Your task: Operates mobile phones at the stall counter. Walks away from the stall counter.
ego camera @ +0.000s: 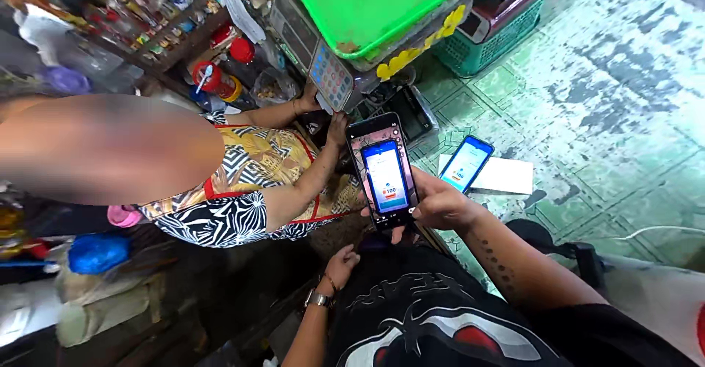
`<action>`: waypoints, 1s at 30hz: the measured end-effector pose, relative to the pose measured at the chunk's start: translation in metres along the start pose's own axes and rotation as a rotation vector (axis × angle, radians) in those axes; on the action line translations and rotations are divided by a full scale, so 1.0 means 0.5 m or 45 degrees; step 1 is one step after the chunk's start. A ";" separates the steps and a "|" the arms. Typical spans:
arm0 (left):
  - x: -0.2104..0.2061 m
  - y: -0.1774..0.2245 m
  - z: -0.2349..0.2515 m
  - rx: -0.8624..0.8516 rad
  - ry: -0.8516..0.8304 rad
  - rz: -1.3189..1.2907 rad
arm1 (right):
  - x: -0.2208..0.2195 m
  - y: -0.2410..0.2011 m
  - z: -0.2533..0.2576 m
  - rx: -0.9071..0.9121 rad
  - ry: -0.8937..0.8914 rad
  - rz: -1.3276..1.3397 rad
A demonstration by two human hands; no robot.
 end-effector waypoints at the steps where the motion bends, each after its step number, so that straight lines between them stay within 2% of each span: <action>1: 0.002 0.021 0.000 -0.036 -0.011 0.026 | 0.002 -0.004 -0.005 0.024 0.019 -0.026; 4: 0.000 0.067 0.002 -0.086 -0.058 0.119 | 0.003 -0.016 -0.019 0.090 0.138 -0.107; 7: -0.008 0.078 0.015 -0.103 -0.141 0.223 | 0.006 -0.024 -0.030 0.150 0.238 -0.160; 12: -0.028 0.102 0.013 -0.174 -0.322 0.428 | 0.023 -0.011 -0.054 0.301 0.362 -0.083; 14: -0.024 0.134 -0.001 -0.232 -0.310 0.412 | 0.025 0.000 -0.065 0.328 0.423 -0.059; 16: -0.003 0.179 -0.022 -0.400 -0.236 0.312 | 0.019 0.016 -0.077 0.331 0.501 -0.088; 20: 0.053 0.290 -0.077 -0.913 -0.135 -0.102 | -0.017 0.059 -0.103 0.236 0.666 -0.187; 23: 0.080 0.362 -0.124 -1.159 -0.250 -0.288 | -0.058 0.093 -0.113 0.203 0.644 -0.201; 27: 0.080 0.396 -0.172 -1.106 -0.551 -0.378 | -0.134 0.138 -0.124 0.239 0.654 -0.177; 30: 0.056 0.377 -0.179 -0.992 -0.727 -0.436 | -0.171 0.161 -0.139 0.256 0.824 -0.164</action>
Point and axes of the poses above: each hand's wrist, its own z-axis towards the middle knuckle, its own x-axis out of the back of the hand, y = z × x, the point moved 2 cm from there along z, towards the middle knuckle, and after that the axes turned 5 degrees about x, right-handed, at the moved point
